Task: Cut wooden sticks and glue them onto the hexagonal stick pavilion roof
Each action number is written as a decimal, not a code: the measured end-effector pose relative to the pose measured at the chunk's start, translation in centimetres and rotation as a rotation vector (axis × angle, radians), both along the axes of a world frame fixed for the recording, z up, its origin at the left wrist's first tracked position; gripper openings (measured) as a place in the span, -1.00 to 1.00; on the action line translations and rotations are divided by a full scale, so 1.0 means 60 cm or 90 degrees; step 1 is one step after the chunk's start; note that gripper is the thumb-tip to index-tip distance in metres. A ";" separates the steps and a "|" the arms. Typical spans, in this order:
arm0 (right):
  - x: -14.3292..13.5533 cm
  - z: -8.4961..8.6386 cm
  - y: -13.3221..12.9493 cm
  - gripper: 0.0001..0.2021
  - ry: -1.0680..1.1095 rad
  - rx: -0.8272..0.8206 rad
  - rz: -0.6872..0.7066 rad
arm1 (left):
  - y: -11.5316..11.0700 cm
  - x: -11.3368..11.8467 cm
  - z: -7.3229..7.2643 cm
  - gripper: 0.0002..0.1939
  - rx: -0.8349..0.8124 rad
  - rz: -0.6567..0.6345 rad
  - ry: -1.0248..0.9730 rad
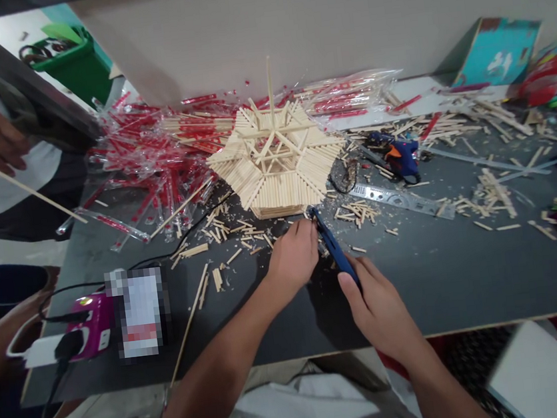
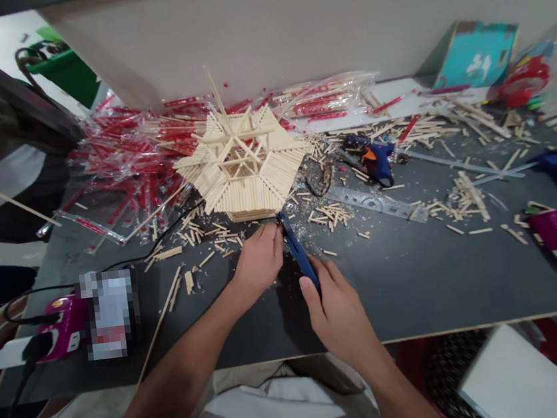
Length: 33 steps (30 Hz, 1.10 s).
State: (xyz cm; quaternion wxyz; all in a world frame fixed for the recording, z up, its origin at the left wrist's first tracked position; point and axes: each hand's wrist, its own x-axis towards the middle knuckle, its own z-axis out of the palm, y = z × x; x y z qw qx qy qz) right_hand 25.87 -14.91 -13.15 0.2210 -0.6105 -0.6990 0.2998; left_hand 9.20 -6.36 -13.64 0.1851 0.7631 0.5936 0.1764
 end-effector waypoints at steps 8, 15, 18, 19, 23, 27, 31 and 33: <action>0.001 0.001 0.000 -0.56 0.030 0.003 -0.006 | -0.006 0.006 -0.012 -0.68 0.052 0.022 -0.011; -0.008 0.005 0.001 -0.53 -0.007 -0.017 -0.036 | -0.007 0.007 -0.009 -0.70 0.047 0.031 -0.001; -0.010 0.005 0.005 -0.53 -0.019 -0.017 -0.046 | -0.007 0.006 -0.013 -0.70 0.054 0.028 0.000; -0.010 0.004 0.007 -0.53 -0.019 -0.013 -0.046 | -0.007 0.006 -0.014 -0.70 0.056 0.027 0.001; -0.005 -0.003 0.009 -0.54 -0.016 -0.001 -0.040 | -0.009 0.007 -0.013 -0.69 0.057 0.026 0.005; 0.000 -0.008 0.009 -0.56 -0.004 -0.001 -0.030 | -0.009 0.007 -0.009 -0.69 0.048 0.028 0.001; 0.001 -0.008 0.011 -0.55 -0.007 0.003 -0.018 | -0.008 0.007 -0.008 -0.69 0.042 0.021 -0.017; 0.001 -0.008 0.012 -0.55 -0.019 0.011 -0.018 | -0.008 0.007 -0.008 -0.68 0.046 0.020 -0.012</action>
